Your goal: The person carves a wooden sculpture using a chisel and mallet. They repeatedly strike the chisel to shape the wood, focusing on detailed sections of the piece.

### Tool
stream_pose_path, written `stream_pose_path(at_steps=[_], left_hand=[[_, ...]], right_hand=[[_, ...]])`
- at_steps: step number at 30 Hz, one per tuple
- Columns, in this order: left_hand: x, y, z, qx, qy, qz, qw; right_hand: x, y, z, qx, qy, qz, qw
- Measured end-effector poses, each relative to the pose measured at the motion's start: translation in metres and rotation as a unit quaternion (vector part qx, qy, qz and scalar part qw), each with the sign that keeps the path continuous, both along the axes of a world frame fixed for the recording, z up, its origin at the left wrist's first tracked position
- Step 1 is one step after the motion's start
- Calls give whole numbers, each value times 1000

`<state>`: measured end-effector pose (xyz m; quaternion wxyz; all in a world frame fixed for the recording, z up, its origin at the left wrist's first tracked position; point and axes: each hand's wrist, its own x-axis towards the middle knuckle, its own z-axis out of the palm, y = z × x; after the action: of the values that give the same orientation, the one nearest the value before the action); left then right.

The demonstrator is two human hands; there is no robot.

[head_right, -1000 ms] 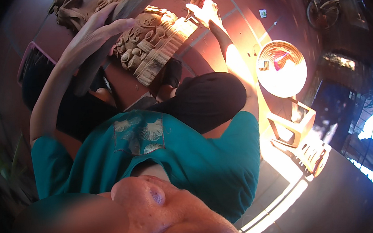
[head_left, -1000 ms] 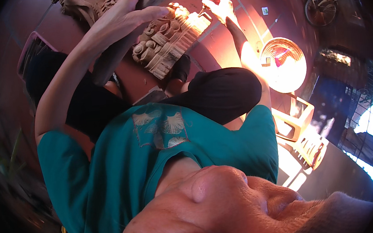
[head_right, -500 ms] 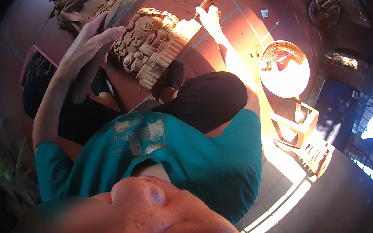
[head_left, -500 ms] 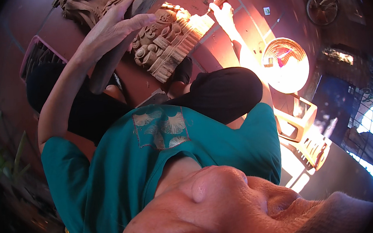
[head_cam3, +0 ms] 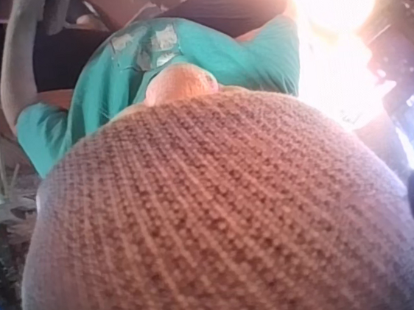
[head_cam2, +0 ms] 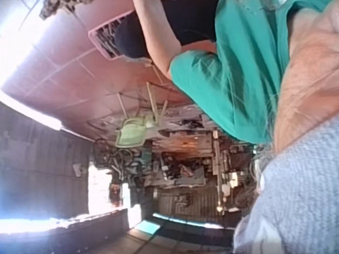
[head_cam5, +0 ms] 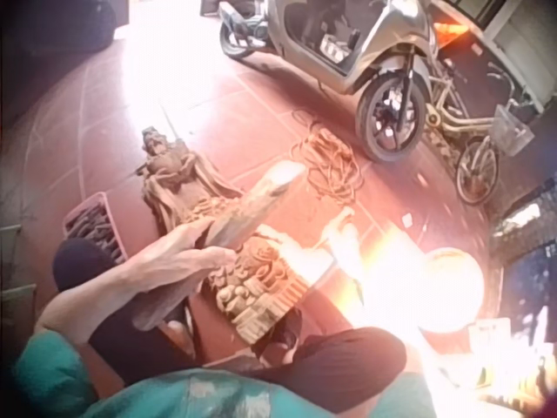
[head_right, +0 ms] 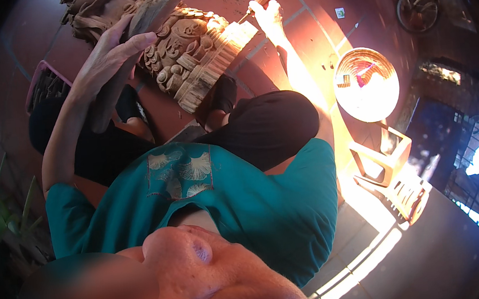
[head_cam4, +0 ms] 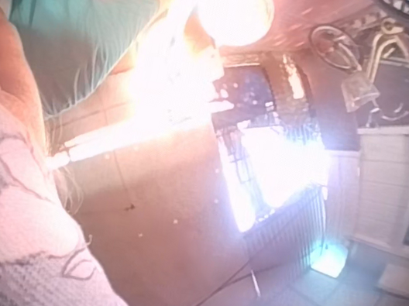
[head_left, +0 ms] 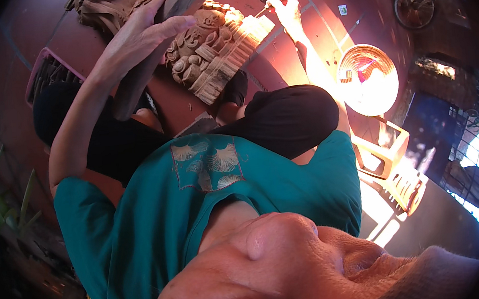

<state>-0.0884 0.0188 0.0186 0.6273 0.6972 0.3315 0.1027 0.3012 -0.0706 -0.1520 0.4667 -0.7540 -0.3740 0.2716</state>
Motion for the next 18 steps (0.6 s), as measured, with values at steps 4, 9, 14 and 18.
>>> stream_pose_path(at_steps=[4,9,14,18], left_hand=[[3,3,-9,-5,19,-14,1000],[5,-1,-2,-9,15,-2,1000],[3,-2,-4,-13,-6,14,1000],[1,2,-7,-74,12,22,997]], right_hand=[[5,-4,-6,-10,-42,-10,999],[16,-31,-16,-158,-241,8,958],[46,-58,-24,-109,-170,-111,973],[58,-80,-33,-116,-145,-131,974]])
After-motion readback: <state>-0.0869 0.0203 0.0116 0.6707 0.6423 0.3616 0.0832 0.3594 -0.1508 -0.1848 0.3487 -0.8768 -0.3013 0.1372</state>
